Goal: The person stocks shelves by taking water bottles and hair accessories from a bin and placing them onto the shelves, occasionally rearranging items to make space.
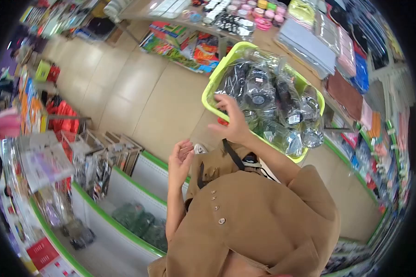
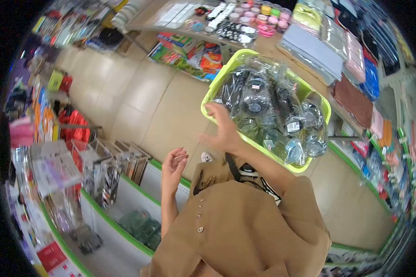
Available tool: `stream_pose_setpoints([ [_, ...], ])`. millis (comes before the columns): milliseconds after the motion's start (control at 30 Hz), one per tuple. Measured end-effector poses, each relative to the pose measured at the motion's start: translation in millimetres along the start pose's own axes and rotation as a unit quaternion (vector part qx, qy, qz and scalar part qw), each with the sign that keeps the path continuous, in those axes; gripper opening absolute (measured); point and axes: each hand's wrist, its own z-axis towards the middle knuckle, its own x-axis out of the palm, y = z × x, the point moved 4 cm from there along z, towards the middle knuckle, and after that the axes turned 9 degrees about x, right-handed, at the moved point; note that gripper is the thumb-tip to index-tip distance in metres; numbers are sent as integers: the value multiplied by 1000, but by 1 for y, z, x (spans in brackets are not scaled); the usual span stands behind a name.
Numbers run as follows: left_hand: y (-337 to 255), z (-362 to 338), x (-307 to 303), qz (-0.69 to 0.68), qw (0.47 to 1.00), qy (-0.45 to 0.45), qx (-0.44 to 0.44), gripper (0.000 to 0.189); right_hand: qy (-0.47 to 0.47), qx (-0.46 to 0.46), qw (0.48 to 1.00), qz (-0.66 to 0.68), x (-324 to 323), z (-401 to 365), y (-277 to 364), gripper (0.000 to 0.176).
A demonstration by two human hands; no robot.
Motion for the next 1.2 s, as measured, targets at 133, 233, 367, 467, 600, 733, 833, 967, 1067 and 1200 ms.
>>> stream_pose_setpoints([
  [133,5,60,21,4,993,121,16,35,-180,70,970,-149,-66,30,-17,64],
  [233,-1,92,30,7,979,203,10,35,-262,43,902,-341,-108,69,-50,64],
  [367,1,127,20,-9,968,252,13,35,-232,259,809,-475,-156,126,-129,74],
  [467,5,145,-1,24,967,255,-7,35,-134,342,715,-595,-166,146,-165,77],
  [600,23,165,-27,33,969,240,-47,35,27,455,680,-574,-173,162,-190,80],
  [733,33,181,-34,36,961,268,-50,34,18,405,725,-557,-182,149,-206,83],
  [833,29,197,-25,58,950,303,-48,34,-11,388,733,-558,-179,142,-174,85],
  [967,17,217,4,75,926,368,-24,34,37,422,686,-592,-173,131,-154,88],
  [1067,10,225,23,77,909,408,16,35,14,439,691,-574,-172,129,-146,84],
  [1200,-3,223,38,52,903,425,13,35,-88,343,687,-635,-174,114,-128,82],
])
